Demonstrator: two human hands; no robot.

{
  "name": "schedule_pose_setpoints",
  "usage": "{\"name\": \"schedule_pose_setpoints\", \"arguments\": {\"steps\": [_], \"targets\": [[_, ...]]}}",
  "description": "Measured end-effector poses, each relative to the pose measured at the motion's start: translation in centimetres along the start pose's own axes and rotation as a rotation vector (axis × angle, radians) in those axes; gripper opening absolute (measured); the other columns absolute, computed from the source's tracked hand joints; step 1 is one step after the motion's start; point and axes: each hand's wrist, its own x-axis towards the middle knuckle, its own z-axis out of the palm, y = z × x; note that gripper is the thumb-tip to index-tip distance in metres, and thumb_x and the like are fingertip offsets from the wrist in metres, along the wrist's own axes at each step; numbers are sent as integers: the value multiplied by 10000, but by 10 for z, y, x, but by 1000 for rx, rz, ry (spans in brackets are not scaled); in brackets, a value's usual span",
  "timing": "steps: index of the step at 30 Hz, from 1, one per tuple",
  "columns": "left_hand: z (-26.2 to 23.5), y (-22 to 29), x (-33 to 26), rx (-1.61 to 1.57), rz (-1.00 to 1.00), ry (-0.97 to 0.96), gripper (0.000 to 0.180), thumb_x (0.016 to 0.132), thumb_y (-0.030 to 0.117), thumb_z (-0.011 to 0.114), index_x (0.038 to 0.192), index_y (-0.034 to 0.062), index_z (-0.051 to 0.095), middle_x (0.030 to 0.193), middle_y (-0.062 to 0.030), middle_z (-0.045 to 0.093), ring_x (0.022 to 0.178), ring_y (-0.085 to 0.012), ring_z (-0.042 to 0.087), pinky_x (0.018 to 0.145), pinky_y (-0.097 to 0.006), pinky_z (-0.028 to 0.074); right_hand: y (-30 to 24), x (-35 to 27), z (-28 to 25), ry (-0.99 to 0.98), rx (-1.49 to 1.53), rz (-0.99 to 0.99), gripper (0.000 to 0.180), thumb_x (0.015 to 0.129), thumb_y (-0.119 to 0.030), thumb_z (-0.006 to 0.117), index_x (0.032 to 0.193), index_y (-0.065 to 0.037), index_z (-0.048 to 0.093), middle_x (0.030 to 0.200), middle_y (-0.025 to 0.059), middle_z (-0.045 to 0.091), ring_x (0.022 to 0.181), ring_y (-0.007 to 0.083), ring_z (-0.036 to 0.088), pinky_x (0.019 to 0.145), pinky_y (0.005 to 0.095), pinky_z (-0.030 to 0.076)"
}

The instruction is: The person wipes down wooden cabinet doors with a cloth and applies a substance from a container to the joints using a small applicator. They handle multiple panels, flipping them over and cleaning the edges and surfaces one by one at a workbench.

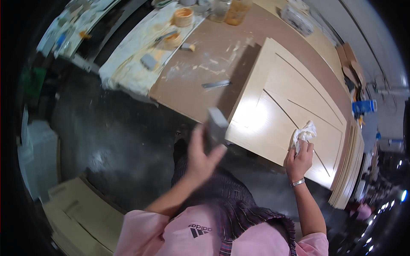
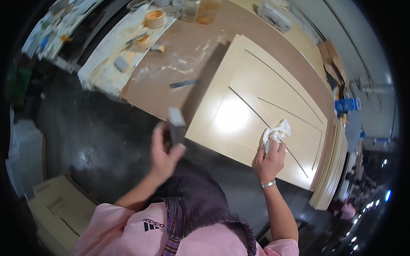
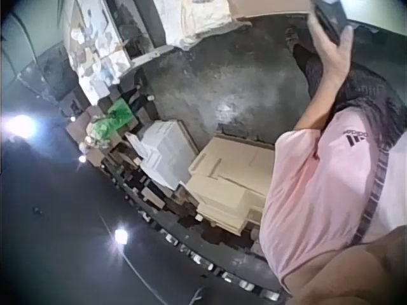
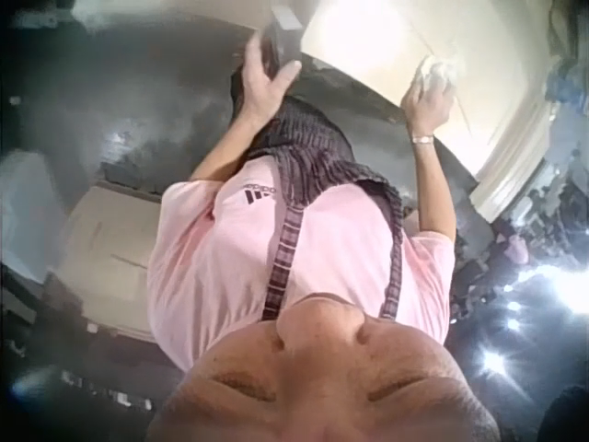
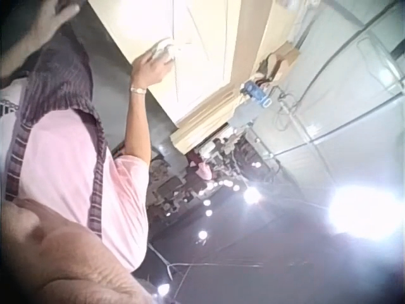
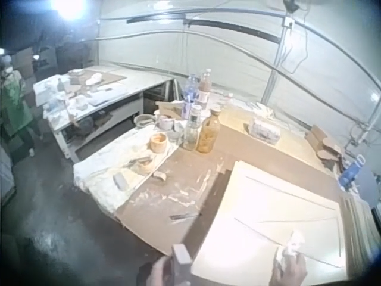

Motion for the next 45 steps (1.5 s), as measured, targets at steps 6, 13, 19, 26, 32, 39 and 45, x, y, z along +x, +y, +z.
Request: {"name": "schedule_pose_setpoints", "arguments": {"steps": [6, 13, 19, 26, 32, 39, 45], "targets": [[29, -55, -60, 39, -41, 184, 736, 836, 109, 795, 1440, -33, 398, 1295, -210, 565, 1209, -333, 582, 1041, -408, 459, 12, 1, -2, -48, -9, -62, 336, 820, -83, 655, 1150, -49, 603, 1064, 181, 535, 915, 417, 600, 737, 501, 492], [61, -90, -68, 209, 242, 369, 846, 718, 60, 864, 1437, 0, 422, 1408, -252, 477, 1279, -429, 506, 1090, -473, 418, 34, 2, 8, -16, -1, -130, 390, 852, -90, 637, 1231, -34, 564, 1173, 210, 543, 980, 446, 616, 786, 515, 501], [45, -44, -22, 212, 549, 431, 862, 680, 42, 885, 1420, 25, 443, 1420, -222, 488, 1258, -399, 535, 1059, -441, 455, 34, 3, 12, 14, 21, -174, 369, 864, -105, 629, 1220, -32, 564, 1168, 203, 541, 957, 442, 622, 775, 503, 509], [50, -71, -40, 289, 456, 474, 796, 702, 24, 876, 1374, 17, 450, 1433, -231, 478, 1266, -409, 529, 1043, -446, 473, 25, 1, 6, 49, 37, -191, 334, 863, -102, 622, 1189, -40, 586, 1115, 185, 538, 915, 421, 620, 751, 489, 503], [42, -121, -69, 413, 296, 376, 787, 633, 15, 888, 1333, 21, 528, 1390, -234, 530, 1279, -429, 529, 1072, -476, 452, 24, 1, 3, 3, 67, -171, 359, 844, -76, 603, 1201, -39, 589, 1086, 182, 531, 892, 413, 613, 739, 483, 495], [-2, -41, 30, 550, 561, 641, 755, 658, 78, 876, 1335, 45, 545, 1278, -203, 593, 1167, -422, 561, 1018, -508, 436, 21, 0, 2, 17, 67, -166, 361, 842, -74, 586, 1199, -21, 574, 1085, 189, 522, 912, 421, 600, 762, 487, 497], [-18, -8, 92, 443, 633, 470, 515, 717, 125, 857, 1198, 69, 683, 1243, -123, 647, 1156, -337, 588, 1005, -457, 454, 25, 2, 5, 9, 63, -181, 338, 843, -50, 578, 1179, -18, 577, 1079, 188, 520, 927, 421, 592, 779, 485, 495]]}}
